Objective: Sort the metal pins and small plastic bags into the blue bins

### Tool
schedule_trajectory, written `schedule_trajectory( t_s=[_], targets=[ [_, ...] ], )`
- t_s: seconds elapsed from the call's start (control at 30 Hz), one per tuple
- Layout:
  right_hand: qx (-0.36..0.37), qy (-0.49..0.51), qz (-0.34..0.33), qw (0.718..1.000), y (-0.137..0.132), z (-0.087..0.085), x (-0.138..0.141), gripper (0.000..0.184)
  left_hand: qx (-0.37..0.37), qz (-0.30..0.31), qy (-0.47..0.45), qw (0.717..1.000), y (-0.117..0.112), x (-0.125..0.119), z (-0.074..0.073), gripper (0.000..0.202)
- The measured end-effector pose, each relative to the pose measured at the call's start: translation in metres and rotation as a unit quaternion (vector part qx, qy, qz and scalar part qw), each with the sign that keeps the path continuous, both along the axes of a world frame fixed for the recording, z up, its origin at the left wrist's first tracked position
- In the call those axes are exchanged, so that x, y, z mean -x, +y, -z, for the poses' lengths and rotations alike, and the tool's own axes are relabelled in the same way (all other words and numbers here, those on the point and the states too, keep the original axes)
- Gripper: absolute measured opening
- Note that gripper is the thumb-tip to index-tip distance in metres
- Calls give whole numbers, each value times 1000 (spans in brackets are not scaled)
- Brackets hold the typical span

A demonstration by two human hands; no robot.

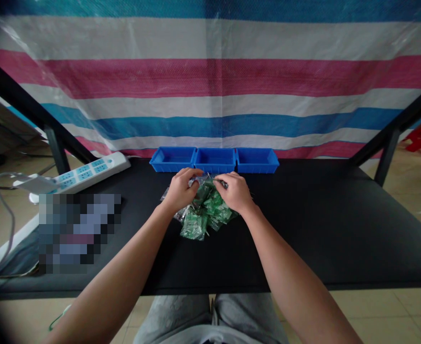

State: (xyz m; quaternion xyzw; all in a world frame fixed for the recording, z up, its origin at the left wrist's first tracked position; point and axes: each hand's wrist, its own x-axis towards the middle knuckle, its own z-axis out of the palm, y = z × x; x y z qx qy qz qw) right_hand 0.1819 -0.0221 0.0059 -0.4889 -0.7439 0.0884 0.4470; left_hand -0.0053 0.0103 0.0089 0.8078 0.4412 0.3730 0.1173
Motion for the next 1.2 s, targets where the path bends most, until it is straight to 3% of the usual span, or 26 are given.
schedule_trajectory(
  t_s=[0.1, 0.2, 0.3, 0.4, 0.5, 0.6, 0.67, 0.83, 1.03, 1.2],
  targets=[
    [58, 158, 23, 985, 0, -6, 1, 19, 42, 6, -63, 997, -3, -2, -4, 29],
    [136, 299, 21, 944, 0, -10, 2, 27, 115, 28, -150, 981, -7, -5, -7, 30],
    [182, 381, 15, 906, 1, -13, 5, 30, 169, 57, -209, 961, -11, -9, -10, 34],
    [200, 405, 7, 892, 1, -13, 7, 30, 180, 79, -231, 953, -12, -12, -9, 35],
    [186, 381, -19, 905, 0, -12, 7, 26, 153, 88, -235, 956, -10, -12, -8, 26],
    [152, 346, -73, 923, -1, -10, 5, 19, 89, 66, -237, 965, -9, -10, -8, 7],
    [133, 318, -94, 934, -1, -8, 3, 15, 58, 48, -234, 969, -9, -9, -10, 6],
    [123, 270, -60, 953, 1, -2, 4, 18, 71, 37, -228, 970, -12, -9, -10, 5],
    [117, 296, -47, 947, -1, -2, 7, 31, 141, 45, -258, 955, -11, -13, -3, 38],
    [112, 236, -71, 963, -8, -5, 5, 18, 216, 47, -301, 927, -10, -14, -3, 54]
  ],
)
